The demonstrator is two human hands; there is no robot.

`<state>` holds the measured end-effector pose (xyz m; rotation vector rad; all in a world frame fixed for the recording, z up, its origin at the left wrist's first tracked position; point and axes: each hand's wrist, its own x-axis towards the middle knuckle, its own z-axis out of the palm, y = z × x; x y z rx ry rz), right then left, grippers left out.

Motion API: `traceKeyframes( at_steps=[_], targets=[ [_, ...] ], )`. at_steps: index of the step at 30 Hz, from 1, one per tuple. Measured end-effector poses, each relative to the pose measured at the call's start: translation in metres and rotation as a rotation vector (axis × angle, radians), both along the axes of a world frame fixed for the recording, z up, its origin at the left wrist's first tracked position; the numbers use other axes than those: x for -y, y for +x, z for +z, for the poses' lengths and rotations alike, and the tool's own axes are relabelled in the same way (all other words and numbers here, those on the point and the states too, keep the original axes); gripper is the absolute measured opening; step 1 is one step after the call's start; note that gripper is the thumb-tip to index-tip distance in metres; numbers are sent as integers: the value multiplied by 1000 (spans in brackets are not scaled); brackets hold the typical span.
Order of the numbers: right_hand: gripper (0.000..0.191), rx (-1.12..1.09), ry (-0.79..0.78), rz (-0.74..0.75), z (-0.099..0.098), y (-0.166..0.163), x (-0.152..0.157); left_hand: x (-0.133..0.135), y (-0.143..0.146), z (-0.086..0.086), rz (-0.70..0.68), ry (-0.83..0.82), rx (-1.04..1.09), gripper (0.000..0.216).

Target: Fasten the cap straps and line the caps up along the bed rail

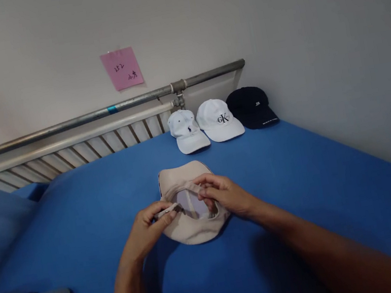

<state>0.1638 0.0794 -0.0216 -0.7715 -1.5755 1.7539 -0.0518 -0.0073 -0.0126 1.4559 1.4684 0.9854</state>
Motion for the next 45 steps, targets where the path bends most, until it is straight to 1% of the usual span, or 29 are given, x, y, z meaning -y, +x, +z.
traceKeyframes(
  at_steps=[3,5,8,10,13,18,23,26,30,36,41,45],
  targets=[
    [26,-26,-63,27,0,-1,1,-1,1,-2,13,18,119,18],
    [25,-35,-86,23,0,-2,3,-2,1,-5,30,22,185,17],
    [18,-94,-80,11,-1,-2,4,-4,2,-10,79,6,271,17],
    [16,-143,-89,41,-2,-2,4,-5,2,-12,103,-9,297,19],
    [15,-201,-143,96,-3,-2,3,-6,4,-11,105,-16,304,19],
    [26,-207,-159,67,0,-2,5,-5,6,-10,94,-36,413,24],
    [21,-205,-132,75,5,-4,8,-5,5,-15,99,-74,509,27],
    [17,-250,-123,88,9,-4,6,-6,4,-15,123,-87,545,29],
    [24,-258,-171,113,13,-5,6,-7,5,-14,133,-91,617,33],
    [27,-147,-124,170,10,-7,11,-7,9,-12,110,-111,654,30],
    [25,-67,-49,249,10,-9,17,-7,11,-11,136,-123,658,30],
    [24,-51,9,196,7,-10,18,-8,10,-11,154,-119,658,30]
  ],
)
